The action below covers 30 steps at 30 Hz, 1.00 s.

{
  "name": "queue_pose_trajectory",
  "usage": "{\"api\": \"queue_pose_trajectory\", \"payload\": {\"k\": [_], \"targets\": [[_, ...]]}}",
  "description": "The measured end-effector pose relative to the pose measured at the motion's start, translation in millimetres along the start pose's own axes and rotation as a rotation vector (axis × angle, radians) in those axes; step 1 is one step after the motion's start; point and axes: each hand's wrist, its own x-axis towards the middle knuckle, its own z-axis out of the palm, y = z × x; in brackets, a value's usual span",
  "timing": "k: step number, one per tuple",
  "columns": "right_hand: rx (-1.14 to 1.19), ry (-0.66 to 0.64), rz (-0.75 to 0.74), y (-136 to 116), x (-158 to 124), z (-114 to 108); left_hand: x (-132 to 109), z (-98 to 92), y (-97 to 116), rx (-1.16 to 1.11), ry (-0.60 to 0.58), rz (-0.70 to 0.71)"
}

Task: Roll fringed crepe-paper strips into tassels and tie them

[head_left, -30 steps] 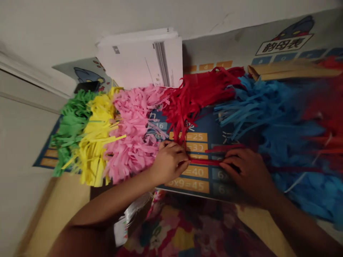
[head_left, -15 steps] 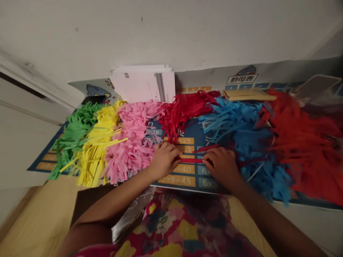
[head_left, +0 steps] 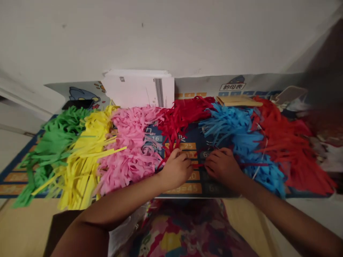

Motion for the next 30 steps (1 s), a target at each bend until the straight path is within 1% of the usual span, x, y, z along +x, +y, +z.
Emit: {"api": "queue_pose_trajectory", "payload": {"k": [3, 5, 7, 9, 11, 13, 17, 20, 24, 28, 30], "targets": [[0.026, 0.007, 0.066, -7, 6, 0, 0, 1.9, 0, 0.124, 0.0, 0.095], [0.013, 0.011, 0.066, -14, 8, 1, -1, 1.8, 1, 0.198, 0.0, 0.118], [-0.007, 0.008, 0.011, -18, 7, 3, -3, 1.9, 1, 0.22, 0.011, 0.093], [0.013, 0.037, -0.022, -18, 1, 6, -6, 1.5, 0, 0.235, 0.015, 0.068], [0.074, 0.061, 0.007, -13, -7, 9, -8, -0.6, -3, 0.241, 0.013, 0.068], [0.152, 0.075, 0.085, -5, -14, 13, -10, -4.7, -6, 0.219, 0.005, 0.062], [0.3, 0.022, 0.258, 6, -19, 18, -11, -15.2, -12, 0.055, -0.017, -0.034], [0.345, -0.045, 0.322, 7, -15, 18, -10, -18.9, -14, -0.076, -0.031, -0.129], [0.318, -0.097, 0.324, 7, -8, 15, -8, -17.4, -12, -0.114, -0.033, -0.185], [0.246, -0.163, 0.315, 8, -1, 12, -4, -14.7, -7, -0.056, -0.03, -0.201], [0.206, -0.156, 0.28, 6, 1, 9, -4, -13.5, -6, -0.018, -0.023, -0.19]]}}
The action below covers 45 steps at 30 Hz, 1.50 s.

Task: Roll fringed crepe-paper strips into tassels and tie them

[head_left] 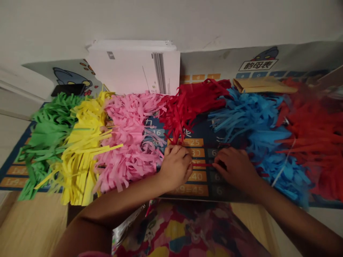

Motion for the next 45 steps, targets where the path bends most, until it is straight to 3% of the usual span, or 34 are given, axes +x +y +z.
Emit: {"api": "queue_pose_trajectory", "payload": {"k": [5, 9, 13, 16, 19, 22, 25, 30, 33, 36, 42, 45], "targets": [[-0.092, 0.122, -0.264, -13, -2, -4, -6, 2.5, 5, 0.151, 0.1, 0.236], [-0.241, 0.109, -0.399, -17, 2, -4, -5, 4.0, 13, 0.253, 0.057, 0.33], [-0.254, 0.138, -0.415, -25, 8, -7, -1, 6.1, 15, 0.259, 0.149, 0.331], [-0.248, 0.25, -0.354, -40, 7, -17, -3, -5.1, 12, 0.28, 0.267, 0.342], [0.018, 0.348, -0.205, -58, 1, -35, -13, -35.0, 14, 0.262, 0.432, 0.4], [0.577, 0.162, -0.119, -73, -1, -53, -26, -69.0, 25, 0.202, 0.561, 0.44], [1.027, -0.013, -0.04, -83, 4, -57, -35, -83.7, 34, 0.141, 0.59, 0.44], [1.418, 0.048, 0.174, -95, 10, -33, -34, -56.2, 40, -0.23, 0.58, 0.166], [1.531, 0.113, 0.312, -98, 8, -19, -29, -35.7, 45, -0.458, 0.585, -0.03], [1.566, 0.166, 0.41, -93, 4, -12, -23, -27.4, 51, -0.649, 0.536, -0.143], [1.548, 0.292, 0.352, -91, 1, -1, -17, -22.5, 52, -0.752, 0.507, -0.116], [1.414, 0.384, 0.266, -88, 0, -8, -17, -19.3, 48, -0.742, 0.484, -0.057]]}}
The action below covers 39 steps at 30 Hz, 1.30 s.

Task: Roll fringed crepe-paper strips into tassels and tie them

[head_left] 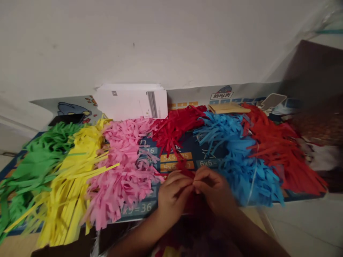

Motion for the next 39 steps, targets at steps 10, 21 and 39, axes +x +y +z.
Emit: {"api": "queue_pose_trajectory", "payload": {"k": [10, 21, 39], "targets": [[-1.668, -0.128, 0.148, -26, 106, -130, 5, -12.2, -13, -0.665, 0.231, -0.57], [-1.587, -0.082, 0.009, -45, 82, -102, 6, -19.6, -6, -0.031, -0.12, -0.333], [-0.424, 0.11, 0.034, 5, -8, -28, 10, -15.8, -1, 0.188, -0.221, -0.076]]}}
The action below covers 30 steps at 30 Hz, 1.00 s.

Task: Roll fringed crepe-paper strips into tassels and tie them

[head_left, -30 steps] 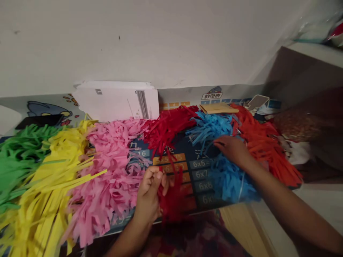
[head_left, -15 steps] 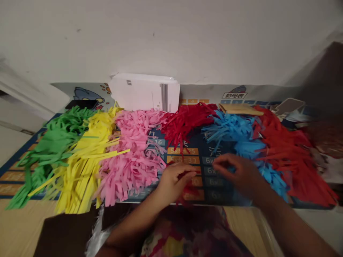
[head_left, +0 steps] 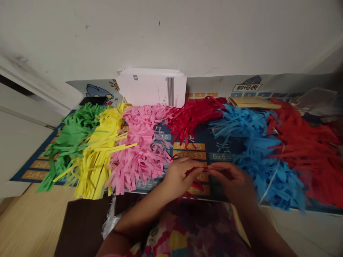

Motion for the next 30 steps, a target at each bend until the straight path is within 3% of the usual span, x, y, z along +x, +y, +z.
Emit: {"api": "queue_pose_trajectory", "payload": {"k": [8, 15, 20, 23, 30], "targets": [[-0.141, 0.019, -0.057, 5.6, -2.7, -5.1, -0.1, -0.4, -3.5, 0.027, -0.091, 0.049], [-0.027, -0.035, 0.037, 9.2, -3.5, -6.2, 3.1, 1.6, -1.8, 0.009, -0.155, 0.019], [-0.163, -0.052, -0.057, 5.0, -1.7, -5.6, 0.8, 4.2, 3.2, 0.025, -0.12, -0.059], [-0.214, -0.037, -0.085, 2.5, -1.4, -4.5, -1.4, 3.2, 4.3, -0.007, -0.155, -0.106], [-0.101, -0.143, -0.003, 3.9, -0.2, -4.4, -1.5, 0.4, -0.8, -0.044, -0.212, -0.101]]}}
